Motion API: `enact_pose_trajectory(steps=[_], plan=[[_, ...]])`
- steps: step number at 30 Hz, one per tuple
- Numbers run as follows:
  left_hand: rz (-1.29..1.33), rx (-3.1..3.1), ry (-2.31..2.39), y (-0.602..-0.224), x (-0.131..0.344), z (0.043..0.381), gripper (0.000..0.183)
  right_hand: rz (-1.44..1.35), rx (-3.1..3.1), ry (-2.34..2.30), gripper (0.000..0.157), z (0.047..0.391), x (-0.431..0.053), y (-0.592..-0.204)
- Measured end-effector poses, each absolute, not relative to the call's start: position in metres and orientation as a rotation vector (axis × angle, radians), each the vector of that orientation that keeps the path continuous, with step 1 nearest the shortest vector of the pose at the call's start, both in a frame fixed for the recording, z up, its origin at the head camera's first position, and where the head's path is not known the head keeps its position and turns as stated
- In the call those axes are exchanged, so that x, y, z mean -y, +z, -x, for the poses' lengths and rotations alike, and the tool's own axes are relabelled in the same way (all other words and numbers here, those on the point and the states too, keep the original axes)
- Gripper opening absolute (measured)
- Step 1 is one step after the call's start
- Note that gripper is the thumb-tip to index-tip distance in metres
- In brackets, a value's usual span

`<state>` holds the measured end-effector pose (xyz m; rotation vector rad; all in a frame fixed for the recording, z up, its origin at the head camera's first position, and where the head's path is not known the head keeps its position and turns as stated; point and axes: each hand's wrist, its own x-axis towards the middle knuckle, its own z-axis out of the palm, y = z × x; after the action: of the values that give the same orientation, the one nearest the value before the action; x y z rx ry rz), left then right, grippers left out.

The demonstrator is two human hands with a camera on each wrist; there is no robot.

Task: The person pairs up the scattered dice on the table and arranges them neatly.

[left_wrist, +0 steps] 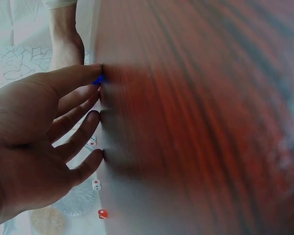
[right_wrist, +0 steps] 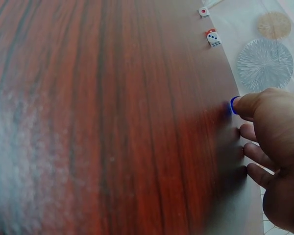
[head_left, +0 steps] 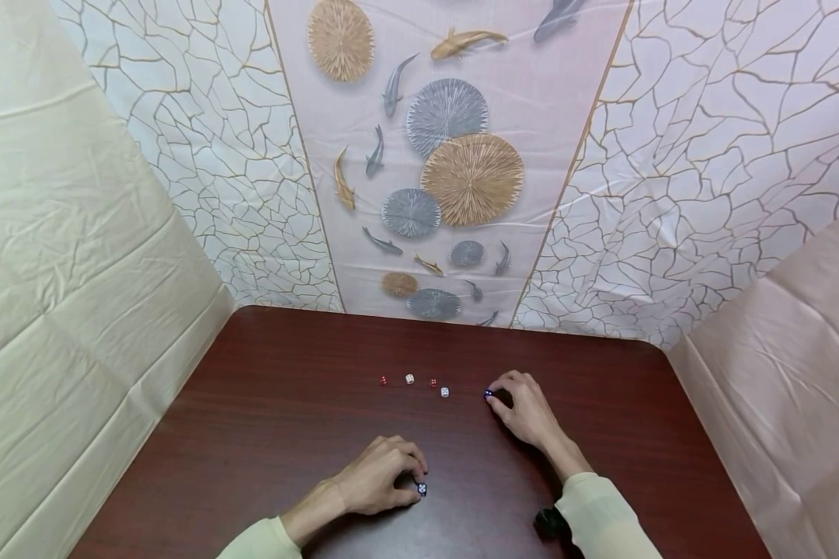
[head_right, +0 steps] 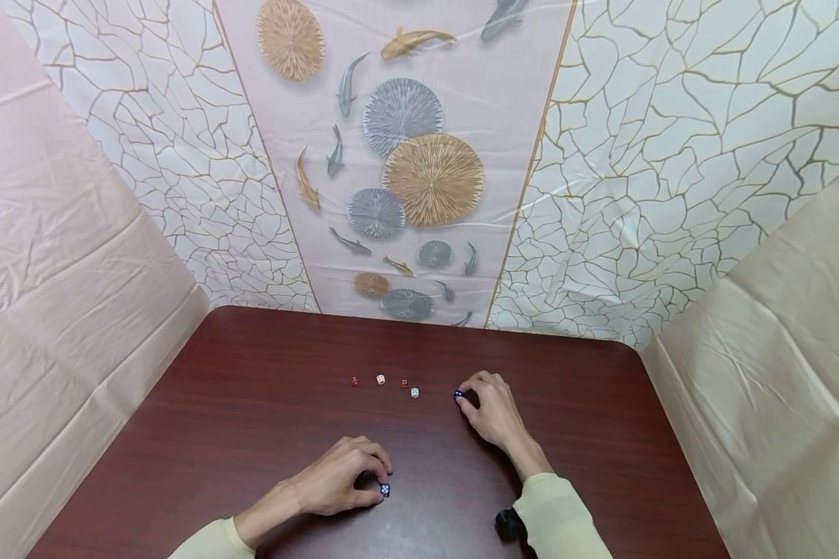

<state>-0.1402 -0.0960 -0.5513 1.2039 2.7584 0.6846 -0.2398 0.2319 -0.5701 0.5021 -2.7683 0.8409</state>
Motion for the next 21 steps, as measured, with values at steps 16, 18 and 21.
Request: enact_pose_trajectory(steps=[16,18,21], plan=[[-1.202,-2.753,0.692,-0.5522,0.0964,0.1405,0.012,-0.482,2.791,0.882,0.013,0.2378,-0.2312,-0.5664],[-1.199,-2.754,0.689,-0.5522,0.0964,0.1405,0.013,-0.482,2.789,0.883,0.013,0.2373,-0.2313,-0.5659],[-1.195,-2.756,0.683,-0.5520,0.0962,0.1408,0.013,-0.483,2.781,0.882,0.013,0.2366,-0.2320,-0.5652]])
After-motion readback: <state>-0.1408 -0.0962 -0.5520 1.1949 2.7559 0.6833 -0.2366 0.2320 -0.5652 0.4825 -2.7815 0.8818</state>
